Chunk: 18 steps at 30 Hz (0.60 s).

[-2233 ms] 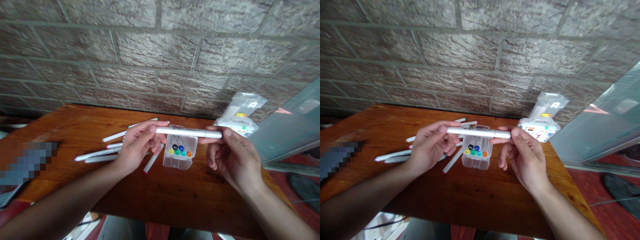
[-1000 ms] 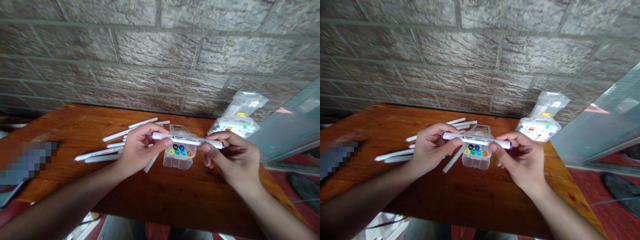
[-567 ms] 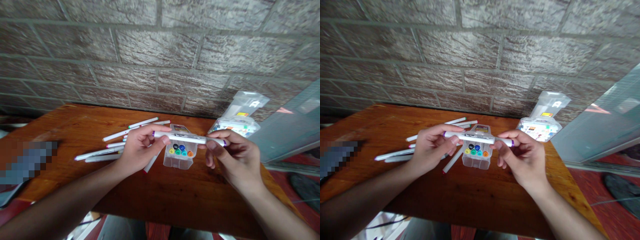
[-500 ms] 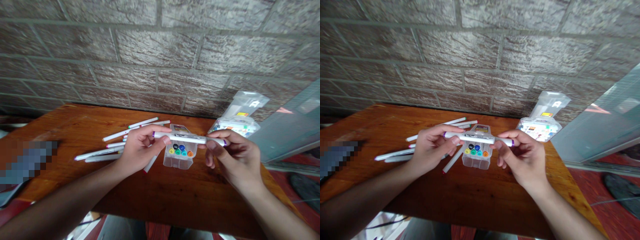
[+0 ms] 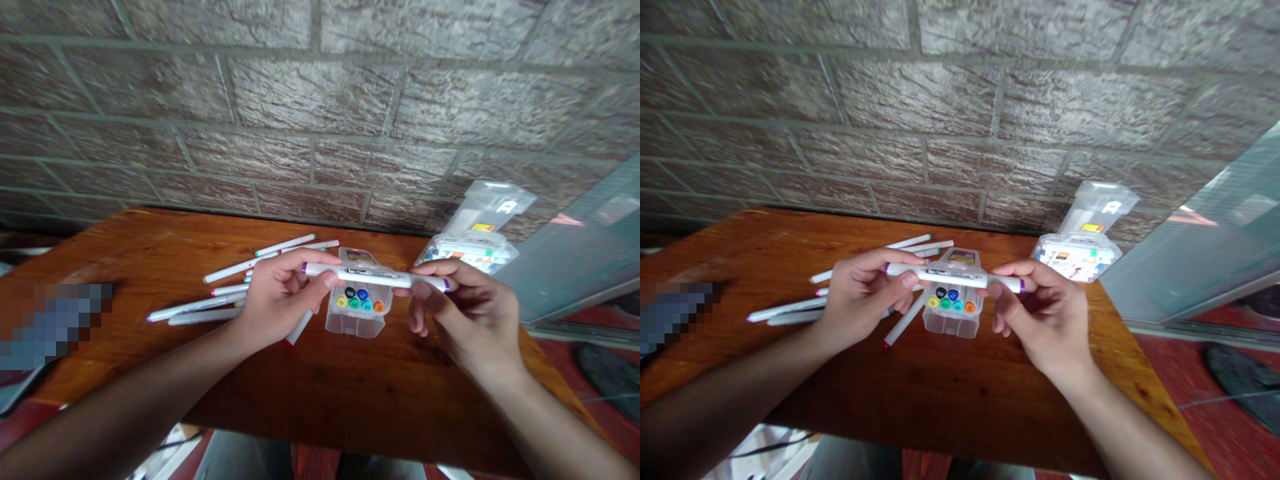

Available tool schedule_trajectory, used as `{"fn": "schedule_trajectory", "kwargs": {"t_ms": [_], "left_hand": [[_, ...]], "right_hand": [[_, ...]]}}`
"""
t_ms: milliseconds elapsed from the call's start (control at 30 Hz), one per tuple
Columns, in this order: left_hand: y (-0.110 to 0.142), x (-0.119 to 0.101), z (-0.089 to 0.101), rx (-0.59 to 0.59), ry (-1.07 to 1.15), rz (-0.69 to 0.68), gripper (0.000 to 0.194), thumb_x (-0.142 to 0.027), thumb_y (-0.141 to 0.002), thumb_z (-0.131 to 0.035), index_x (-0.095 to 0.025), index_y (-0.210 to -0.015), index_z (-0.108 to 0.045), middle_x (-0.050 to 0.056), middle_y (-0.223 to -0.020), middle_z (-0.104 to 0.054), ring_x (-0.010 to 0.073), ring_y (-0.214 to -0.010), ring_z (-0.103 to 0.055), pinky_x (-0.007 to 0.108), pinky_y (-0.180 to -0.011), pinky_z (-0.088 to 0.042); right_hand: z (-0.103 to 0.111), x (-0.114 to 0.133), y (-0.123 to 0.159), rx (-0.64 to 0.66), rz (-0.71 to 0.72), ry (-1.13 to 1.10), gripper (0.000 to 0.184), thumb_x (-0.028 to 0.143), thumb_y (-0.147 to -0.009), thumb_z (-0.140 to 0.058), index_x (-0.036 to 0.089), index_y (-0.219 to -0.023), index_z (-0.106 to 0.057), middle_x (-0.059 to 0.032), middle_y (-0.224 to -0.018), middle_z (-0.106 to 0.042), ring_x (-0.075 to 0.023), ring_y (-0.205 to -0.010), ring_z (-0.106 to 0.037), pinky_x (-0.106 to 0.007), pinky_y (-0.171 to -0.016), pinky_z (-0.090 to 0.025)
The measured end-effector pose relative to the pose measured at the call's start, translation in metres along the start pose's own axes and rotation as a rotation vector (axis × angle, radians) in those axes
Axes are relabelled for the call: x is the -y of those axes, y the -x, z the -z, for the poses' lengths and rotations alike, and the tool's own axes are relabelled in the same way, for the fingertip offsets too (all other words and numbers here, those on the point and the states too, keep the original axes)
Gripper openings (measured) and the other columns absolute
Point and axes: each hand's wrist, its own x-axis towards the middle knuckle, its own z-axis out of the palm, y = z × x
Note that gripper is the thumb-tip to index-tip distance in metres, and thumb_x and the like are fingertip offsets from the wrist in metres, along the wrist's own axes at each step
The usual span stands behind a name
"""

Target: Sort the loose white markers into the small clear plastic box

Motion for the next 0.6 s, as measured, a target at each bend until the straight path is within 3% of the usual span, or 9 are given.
{"fn": "schedule_trajectory", "kwargs": {"t_ms": [367, 600], "left_hand": [[-0.0004, 0.0007, 0.0012, 0.021, 0.013, -0.028, 0.018, -0.029, -0.094, -0.081, -0.014, -0.104, -0.080, 0.005, -0.072, -0.080, 0.0078, -0.044, -0.061, 0.015, -0.041, -0.045], [0.0002, 0.0002, 0.0016, 0.006, -0.022, -0.015, 0.021, -0.031, -0.091, -0.083, -0.013, -0.102, -0.081, 0.004, -0.069, -0.077, 0.0083, -0.043, -0.059, 0.016, -0.040, -0.044]], "right_hand": [[0.0006, -0.0015, 0.0007, -0.007, 0.005, 0.004, 0.018, 0.033, -0.089, -0.089, 0.020, -0.097, -0.079, -0.0030, -0.068, -0.080, -0.0128, -0.037, -0.063, -0.022, -0.034, -0.052], [-0.0011, -0.0024, 0.0041, -0.054, -0.035, 0.042, 0.028, 0.032, -0.080, -0.098, 0.021, -0.096, -0.078, 0.0007, -0.063, -0.075, -0.0121, -0.038, -0.062, -0.021, -0.036, -0.052]]}}
